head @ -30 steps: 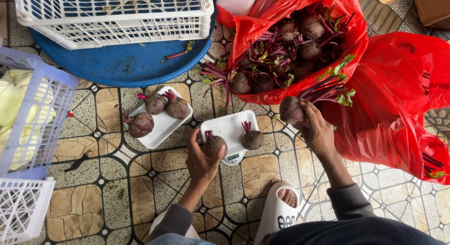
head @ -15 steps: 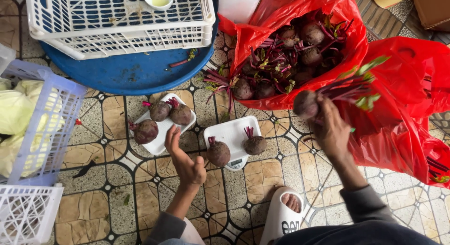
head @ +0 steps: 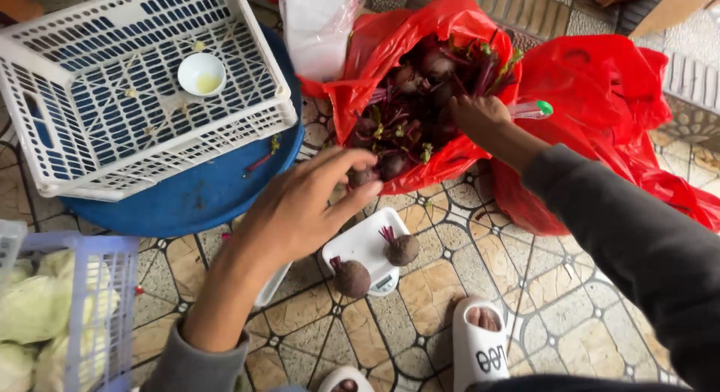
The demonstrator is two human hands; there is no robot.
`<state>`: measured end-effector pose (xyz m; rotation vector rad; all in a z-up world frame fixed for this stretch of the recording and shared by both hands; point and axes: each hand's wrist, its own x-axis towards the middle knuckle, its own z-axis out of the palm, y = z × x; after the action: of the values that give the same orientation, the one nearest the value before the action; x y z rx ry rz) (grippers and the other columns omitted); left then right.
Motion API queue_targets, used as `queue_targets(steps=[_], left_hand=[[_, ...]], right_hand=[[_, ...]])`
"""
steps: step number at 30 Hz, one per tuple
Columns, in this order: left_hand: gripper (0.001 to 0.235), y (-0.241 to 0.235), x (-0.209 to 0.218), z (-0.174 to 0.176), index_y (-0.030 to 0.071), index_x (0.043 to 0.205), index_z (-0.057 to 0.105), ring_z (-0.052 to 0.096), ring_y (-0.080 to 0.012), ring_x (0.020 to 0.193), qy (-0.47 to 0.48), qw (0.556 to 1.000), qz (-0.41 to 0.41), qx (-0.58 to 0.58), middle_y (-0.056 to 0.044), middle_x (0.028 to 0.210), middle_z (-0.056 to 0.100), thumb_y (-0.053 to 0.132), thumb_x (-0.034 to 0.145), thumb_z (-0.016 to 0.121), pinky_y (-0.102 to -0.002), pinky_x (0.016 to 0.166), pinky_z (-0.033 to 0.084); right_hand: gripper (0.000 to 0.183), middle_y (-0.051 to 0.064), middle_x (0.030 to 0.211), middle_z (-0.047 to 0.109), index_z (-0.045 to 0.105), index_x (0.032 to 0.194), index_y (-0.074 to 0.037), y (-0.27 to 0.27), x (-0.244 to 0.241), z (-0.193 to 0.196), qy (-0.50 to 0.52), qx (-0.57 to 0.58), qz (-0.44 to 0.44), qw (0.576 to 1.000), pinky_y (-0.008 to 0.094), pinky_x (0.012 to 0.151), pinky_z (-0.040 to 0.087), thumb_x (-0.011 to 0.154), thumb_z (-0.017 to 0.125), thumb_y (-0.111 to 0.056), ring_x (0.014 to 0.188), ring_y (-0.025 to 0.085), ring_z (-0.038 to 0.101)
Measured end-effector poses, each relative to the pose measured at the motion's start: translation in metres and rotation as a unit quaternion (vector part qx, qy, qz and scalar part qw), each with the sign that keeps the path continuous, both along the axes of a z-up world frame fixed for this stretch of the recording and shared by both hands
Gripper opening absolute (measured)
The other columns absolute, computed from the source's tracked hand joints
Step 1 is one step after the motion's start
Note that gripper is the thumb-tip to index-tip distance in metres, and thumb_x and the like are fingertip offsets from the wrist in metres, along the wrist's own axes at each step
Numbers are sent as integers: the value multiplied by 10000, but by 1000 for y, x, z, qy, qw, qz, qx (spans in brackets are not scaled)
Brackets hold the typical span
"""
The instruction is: The person weighs several beets on a small digital scale, then trims the leafy stems off the beets and places the trimmed beets into white trays.
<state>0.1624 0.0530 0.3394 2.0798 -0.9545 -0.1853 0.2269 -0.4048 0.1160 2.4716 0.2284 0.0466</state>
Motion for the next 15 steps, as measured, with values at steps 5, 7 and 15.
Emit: queue_targets(steps=[5,7,15], left_hand=[[427,-28,-8,31,107,1240,618,691,-320,829,-40,994,37,95,-77,1076,690,419,948,603,-459,692,531],[496,-43,-24,9,121,1293,595,709,-271,949,30,986,138,84,-87,1158,715,492,983,485,-459,774,548],[608,-117,-125,-134,14,1421,452,501,-395,1141,127,924,-28,359,-231,1327,491,505,1063,468,-538,902,427]], right_hand=[[497,124,739,737,490,1478,-238,-10,18,-19,24,80,-51,995,445,394,537,980,473,-233,521,306,713],[216,121,874,741,541,1219,-156,26,8,22,153,153,-103,971,440,508,600,1036,475,-251,693,344,764],[330,36,1226,609,552,1294,-135,65,3,24,99,208,-29,973,415,484,598,967,517,-147,685,307,717]])
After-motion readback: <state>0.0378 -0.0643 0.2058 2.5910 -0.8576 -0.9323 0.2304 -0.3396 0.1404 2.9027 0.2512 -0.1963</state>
